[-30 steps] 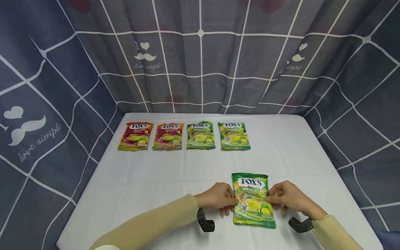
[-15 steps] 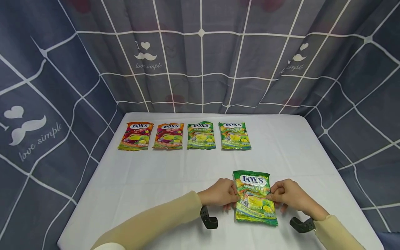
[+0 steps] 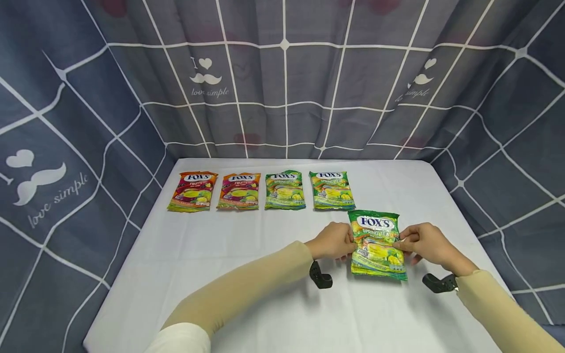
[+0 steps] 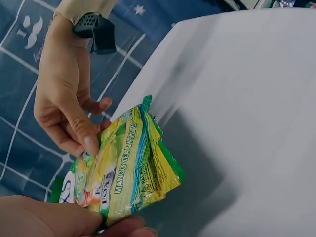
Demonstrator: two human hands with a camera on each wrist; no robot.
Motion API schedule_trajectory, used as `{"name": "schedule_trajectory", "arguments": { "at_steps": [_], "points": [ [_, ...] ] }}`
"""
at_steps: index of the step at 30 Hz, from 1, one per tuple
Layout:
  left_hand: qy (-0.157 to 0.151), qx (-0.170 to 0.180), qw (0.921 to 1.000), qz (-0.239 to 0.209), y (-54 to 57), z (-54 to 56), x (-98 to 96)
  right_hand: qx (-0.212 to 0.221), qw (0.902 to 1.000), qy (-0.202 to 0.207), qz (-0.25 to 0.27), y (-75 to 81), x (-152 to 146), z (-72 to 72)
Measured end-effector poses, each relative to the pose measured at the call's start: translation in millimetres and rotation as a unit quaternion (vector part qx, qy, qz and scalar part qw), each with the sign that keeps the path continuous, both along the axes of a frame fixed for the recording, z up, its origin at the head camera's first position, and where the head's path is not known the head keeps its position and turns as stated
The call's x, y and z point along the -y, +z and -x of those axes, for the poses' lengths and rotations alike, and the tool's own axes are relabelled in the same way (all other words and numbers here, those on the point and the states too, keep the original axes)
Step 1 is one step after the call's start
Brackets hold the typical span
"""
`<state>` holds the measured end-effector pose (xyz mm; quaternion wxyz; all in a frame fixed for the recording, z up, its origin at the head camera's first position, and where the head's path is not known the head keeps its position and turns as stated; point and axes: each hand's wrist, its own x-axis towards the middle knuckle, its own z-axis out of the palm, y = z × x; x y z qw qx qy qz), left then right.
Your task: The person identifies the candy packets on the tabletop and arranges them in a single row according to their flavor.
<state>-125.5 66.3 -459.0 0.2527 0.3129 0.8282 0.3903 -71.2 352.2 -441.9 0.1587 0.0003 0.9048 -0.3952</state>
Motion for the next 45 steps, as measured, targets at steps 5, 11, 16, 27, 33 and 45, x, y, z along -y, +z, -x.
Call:
{"name": "schedule_trajectory", "arguments": {
  "at_steps": [5,11,16,27,33,45],
  "points": [
    [0.006,-0.044,0.9988,0.022,7.1,22.9,-24.4,-0.006,0.9996,-0.017,-0.021,5.7,-17,21.8],
    [0.026,-0.040,0.9986,0.023,9.8,49.6,-43.5,-0.014,0.9990,-0.036,-0.023,7.9,-32,49.9],
    [0.045,-0.062,0.9968,0.024,8.7,68.8,-54.8,-0.021,0.9980,-0.059,-0.013,2.1,-40,74.3],
    [0.109,-0.097,0.9869,0.070,-12.4,107.3,-87.2,-0.034,0.9908,-0.128,-0.029,-9.6,-45,113.2],
    [0.128,-0.101,0.9839,0.072,-10.8,119.0,-95.3,-0.045,0.9859,-0.158,-0.031,-15.9,-47,133.2],
    [0.154,-0.069,0.9779,0.124,-50.2,153.9,-126.8,-0.053,0.9740,-0.212,-0.060,-28.2,-37,153.1]
  ]
}}
